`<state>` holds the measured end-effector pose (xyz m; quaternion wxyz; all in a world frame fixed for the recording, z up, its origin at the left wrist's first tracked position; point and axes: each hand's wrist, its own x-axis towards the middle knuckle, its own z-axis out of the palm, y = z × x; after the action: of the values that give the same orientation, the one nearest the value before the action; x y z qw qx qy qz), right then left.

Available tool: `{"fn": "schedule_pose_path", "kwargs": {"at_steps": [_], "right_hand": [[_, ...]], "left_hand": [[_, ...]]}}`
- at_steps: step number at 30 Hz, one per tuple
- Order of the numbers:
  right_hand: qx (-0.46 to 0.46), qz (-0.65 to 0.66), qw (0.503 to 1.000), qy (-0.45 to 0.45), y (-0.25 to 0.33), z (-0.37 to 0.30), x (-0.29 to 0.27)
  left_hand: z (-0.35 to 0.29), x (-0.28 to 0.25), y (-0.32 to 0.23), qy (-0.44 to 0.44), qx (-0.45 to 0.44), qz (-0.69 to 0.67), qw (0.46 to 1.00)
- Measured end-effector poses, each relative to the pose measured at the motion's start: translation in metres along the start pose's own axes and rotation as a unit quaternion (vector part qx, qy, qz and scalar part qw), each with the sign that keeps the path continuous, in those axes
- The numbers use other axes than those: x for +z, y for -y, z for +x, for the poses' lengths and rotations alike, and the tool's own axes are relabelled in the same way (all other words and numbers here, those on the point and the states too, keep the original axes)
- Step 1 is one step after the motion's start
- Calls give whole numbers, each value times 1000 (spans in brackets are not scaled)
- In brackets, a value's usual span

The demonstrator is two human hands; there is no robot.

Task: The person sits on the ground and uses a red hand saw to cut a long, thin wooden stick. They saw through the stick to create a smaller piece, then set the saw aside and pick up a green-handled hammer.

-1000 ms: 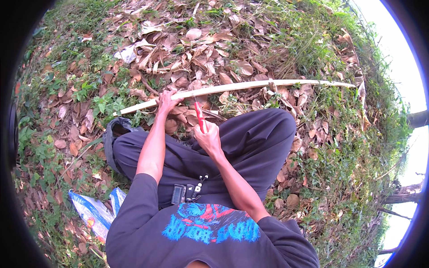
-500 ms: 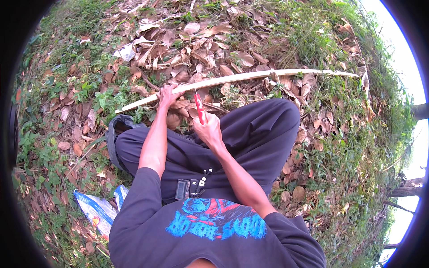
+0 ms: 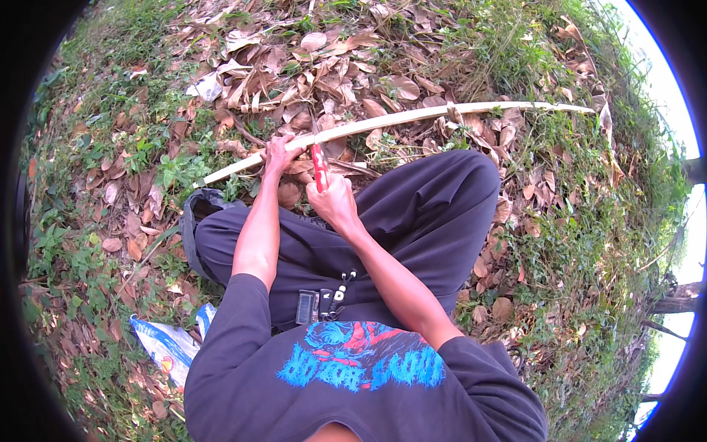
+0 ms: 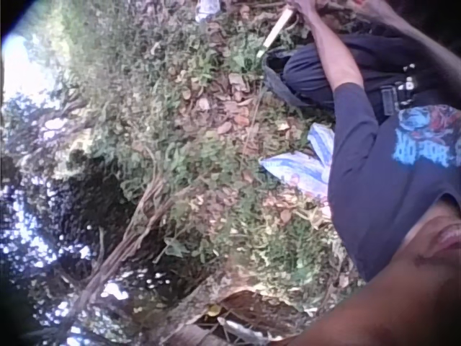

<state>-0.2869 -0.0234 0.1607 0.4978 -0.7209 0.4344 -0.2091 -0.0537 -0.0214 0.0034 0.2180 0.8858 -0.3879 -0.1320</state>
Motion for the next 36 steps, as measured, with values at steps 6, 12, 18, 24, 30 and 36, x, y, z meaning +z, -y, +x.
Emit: {"fn": "schedule_pose_path", "kwargs": {"at_steps": [6,12,18,24,30,36], "right_hand": [[43,70,997,16,-8,-73,-40],[13,50,999,-9,-28,-13,-23],[38,66,997,-4,-22,-20,-20],[54,123,991,-1,-27,-62,-43],[13,88,996,-15,-29,-3,-20],[34,86,996,11,-23,-50,-29]], "left_hand": [[4,6,7,-1,-6,11,1000],[5,7,5,0,1,-4,1000],[6,11,16,2,-2,8,1000],[7,13,12,-7,11,2,1000],[8,9,12,11,-14,12,1000],[12,10,16,8,-5,2,1000]]}}
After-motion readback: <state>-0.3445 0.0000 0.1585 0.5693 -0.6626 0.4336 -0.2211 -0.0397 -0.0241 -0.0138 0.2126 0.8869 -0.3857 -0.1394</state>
